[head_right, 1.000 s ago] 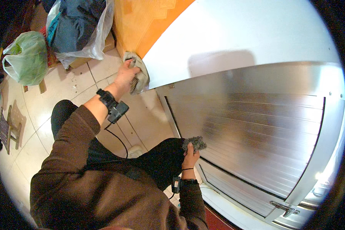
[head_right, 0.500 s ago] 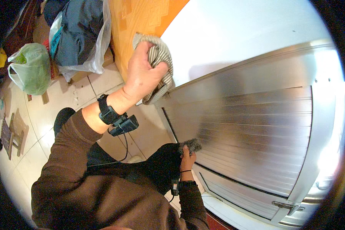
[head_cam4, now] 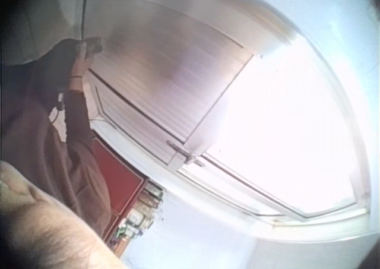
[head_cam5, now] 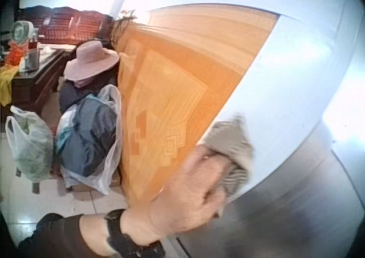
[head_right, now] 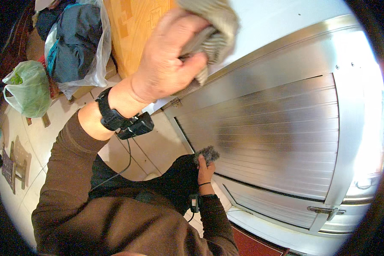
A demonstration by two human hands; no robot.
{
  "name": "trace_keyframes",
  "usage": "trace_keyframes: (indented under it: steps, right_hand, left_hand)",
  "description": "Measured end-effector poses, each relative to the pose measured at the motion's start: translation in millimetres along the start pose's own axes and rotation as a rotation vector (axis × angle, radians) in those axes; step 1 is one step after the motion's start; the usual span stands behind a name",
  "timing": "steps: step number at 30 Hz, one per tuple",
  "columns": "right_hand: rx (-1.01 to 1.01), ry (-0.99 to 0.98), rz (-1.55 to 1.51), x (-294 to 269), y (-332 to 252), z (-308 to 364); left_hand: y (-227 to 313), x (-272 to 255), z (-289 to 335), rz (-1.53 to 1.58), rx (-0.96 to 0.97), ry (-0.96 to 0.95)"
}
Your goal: The person kneels and scrubs the white door frame with a steel wool pad, then wipes the same area with a cloth. The person repeats this scrubbing and wiping cycle on the lower section of the frame.
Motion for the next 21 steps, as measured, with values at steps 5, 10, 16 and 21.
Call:
trace_keyframes:
  steps: [5,10,16,21]
  right_hand:
    - [-0.007,-0.038,-0.015,-4,-1,2]
    - [-0.016,-0.068,-0.036,-5,-2,4]
    - [-0.001,0.028,0.002,-10,2,5]
    - [0.012,0.044,0.009,-9,4,6]
  left_hand:
    - [7,6,17,-0.107,0.026,-0.078]
    - [-4,-3,85,-0.127,-0.146,-0.231]
    - [-33,-8,179,-0.159,-0.255,-0.277]
    - [-39,-22,266,-0.241,-0.532,-0.505]
Point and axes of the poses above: each hand's wrist, its own z-axis away from the middle knuckle, its own x-axis out of the palm, y = z × x, the point moved 1 cm from there along -z, towards the middle knuckle, and after that the axes turned 13 degrees about -z, right-handed, at the moved point
